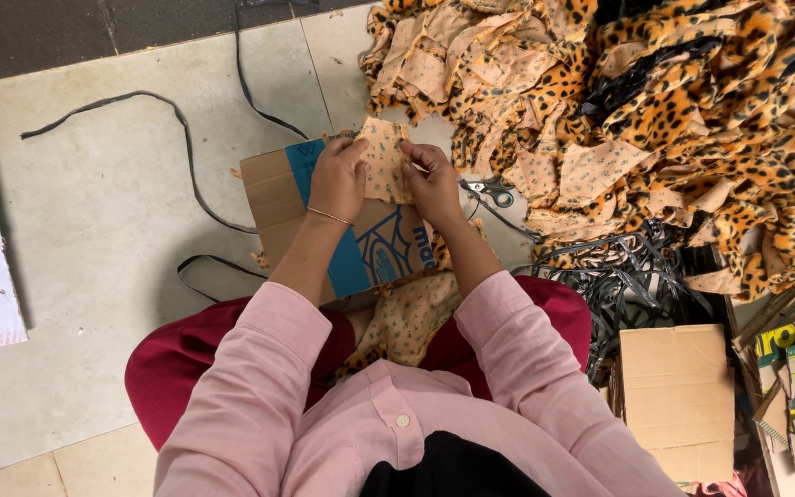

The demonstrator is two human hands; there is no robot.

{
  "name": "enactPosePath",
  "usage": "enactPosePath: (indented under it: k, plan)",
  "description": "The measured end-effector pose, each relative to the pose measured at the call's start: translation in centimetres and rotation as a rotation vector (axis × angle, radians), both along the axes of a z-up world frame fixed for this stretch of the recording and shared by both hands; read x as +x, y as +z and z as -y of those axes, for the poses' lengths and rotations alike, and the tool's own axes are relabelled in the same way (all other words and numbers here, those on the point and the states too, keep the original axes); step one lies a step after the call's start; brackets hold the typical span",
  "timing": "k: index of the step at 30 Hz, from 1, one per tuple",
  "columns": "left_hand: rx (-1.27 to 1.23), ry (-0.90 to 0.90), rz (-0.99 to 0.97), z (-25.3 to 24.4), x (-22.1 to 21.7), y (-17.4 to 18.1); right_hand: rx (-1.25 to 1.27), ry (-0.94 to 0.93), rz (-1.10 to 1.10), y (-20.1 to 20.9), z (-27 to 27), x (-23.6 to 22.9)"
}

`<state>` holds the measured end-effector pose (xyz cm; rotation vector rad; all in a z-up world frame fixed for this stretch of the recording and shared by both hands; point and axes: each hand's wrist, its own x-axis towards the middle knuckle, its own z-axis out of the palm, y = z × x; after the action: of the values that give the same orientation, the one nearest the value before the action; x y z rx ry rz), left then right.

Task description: The person organizes and stacks small scraps of leopard-print fabric by hand on a piece of cardboard, then uses scissors to trim the edges of one stack.

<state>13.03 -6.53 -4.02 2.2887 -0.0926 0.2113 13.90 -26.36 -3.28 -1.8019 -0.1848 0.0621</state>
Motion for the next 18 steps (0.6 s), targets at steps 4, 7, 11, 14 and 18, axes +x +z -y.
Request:
enactPosePath:
  k: [4, 7, 11, 14, 18]
  plan:
    - [0.024, 0.022, -0.014, 0.1, -0.3, 0.9, 0.029, 0.009, -0.008, -0.8, 0.2, 0.9]
    - [0.077, 0.037, -0.015, 0.1, -0.6, 1.4, 0.036, 0.004, -0.014, -1.0, 0.1, 1.2]
    - [0.227, 0.119, 0.004, 0.1, -1.0, 1.2, 0.05, 0.01, -0.04, -0.4, 0.2, 1.3]
    - [0.315, 0.17, 0.007, 0.2, -2.0, 2.9, 0.059, 0.014, -0.05, -0.4, 0.1, 1.3]
    - [0.398, 0.238, 0.014, 0.7, -2.4, 3.6, 0.067, 0.012, -0.044, -0.3, 0.0, 1.4]
